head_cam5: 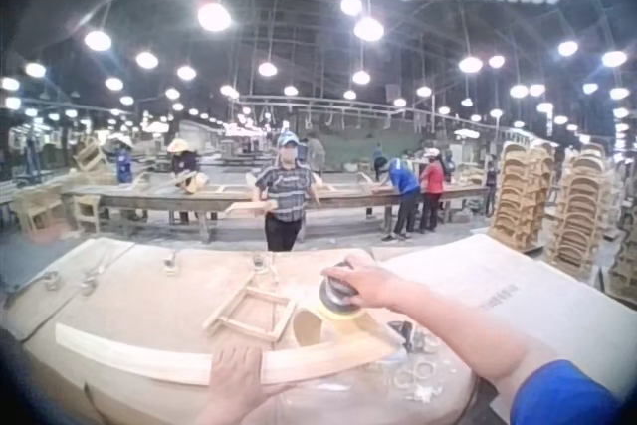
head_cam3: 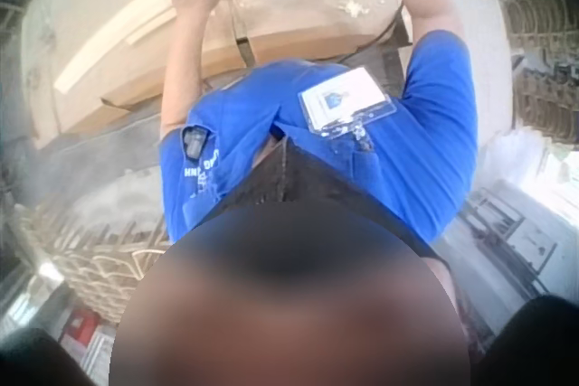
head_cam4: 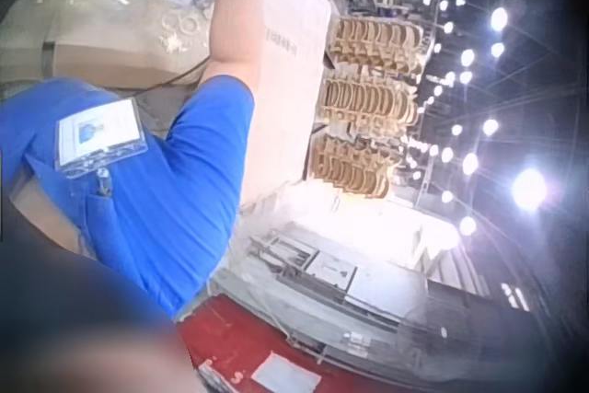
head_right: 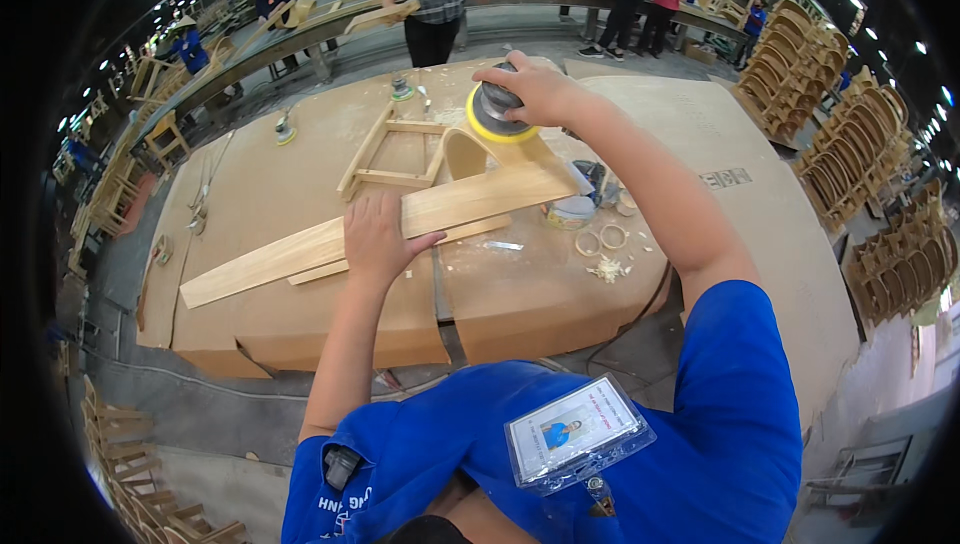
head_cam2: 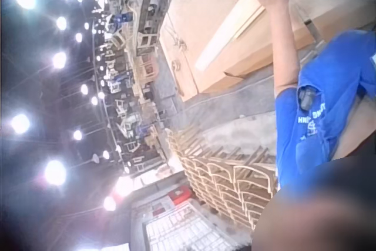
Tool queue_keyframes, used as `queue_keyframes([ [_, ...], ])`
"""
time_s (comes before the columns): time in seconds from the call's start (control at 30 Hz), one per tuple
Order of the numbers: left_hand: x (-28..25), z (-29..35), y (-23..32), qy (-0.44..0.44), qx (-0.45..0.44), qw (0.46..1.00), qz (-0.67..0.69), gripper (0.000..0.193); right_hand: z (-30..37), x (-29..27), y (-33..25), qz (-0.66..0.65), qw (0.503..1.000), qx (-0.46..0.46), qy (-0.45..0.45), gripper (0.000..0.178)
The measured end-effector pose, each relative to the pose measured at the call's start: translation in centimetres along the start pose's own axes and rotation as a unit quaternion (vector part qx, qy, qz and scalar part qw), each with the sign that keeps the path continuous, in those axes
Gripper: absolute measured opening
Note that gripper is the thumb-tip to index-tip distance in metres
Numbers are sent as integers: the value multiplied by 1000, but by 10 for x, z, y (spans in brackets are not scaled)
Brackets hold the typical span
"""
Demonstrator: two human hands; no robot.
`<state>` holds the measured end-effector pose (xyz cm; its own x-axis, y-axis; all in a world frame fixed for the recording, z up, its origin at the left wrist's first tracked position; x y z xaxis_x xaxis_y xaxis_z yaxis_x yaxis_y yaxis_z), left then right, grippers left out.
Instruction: The person uses a handheld orbital sander to smooth the surfaces of a wooden chair frame. They reposition the chair multiple times to access different sections, including the seat and legs, while other workers are visible in the background.
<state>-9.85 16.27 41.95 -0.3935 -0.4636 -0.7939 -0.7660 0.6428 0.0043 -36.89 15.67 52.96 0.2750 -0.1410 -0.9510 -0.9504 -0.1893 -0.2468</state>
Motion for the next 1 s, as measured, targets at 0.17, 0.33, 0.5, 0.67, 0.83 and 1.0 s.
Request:
queue_keyframes([
  [0.17,-2,-6,0,17,17,999,-39,73,-7,8,2,10,999,-44,4,69],
  [0.33,-1,-11,-3,11,5,1000,-16,67,6,9,4,-9,999,-34,19,70],
  [0.5,-2,-14,-6,18,4,1000,-11,66,10,9,3,0,999,-20,25,70],
  [0.67,-3,-12,-5,42,16,999,-17,68,11,12,-4,-1,999,-34,25,69],
  [0.83,-4,-10,-4,50,17,998,-22,67,5,9,-9,-41,997,-16,56,69],
  [1.0,-3,-10,-6,36,14,999,-15,67,9,12,-10,-22,998,-16,57,69],
])
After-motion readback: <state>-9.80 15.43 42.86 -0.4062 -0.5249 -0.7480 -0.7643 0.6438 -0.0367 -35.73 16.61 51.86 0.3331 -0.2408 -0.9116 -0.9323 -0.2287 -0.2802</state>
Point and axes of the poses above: each hand's wrist, its own z-axis away from the middle knuckle, its own x-axis out of the palm, y = z × x, the point moved 5 cm from there along -z, towards the middle knuckle, and after that the axes turned 9 degrees about -z, right-handed, at the moved point
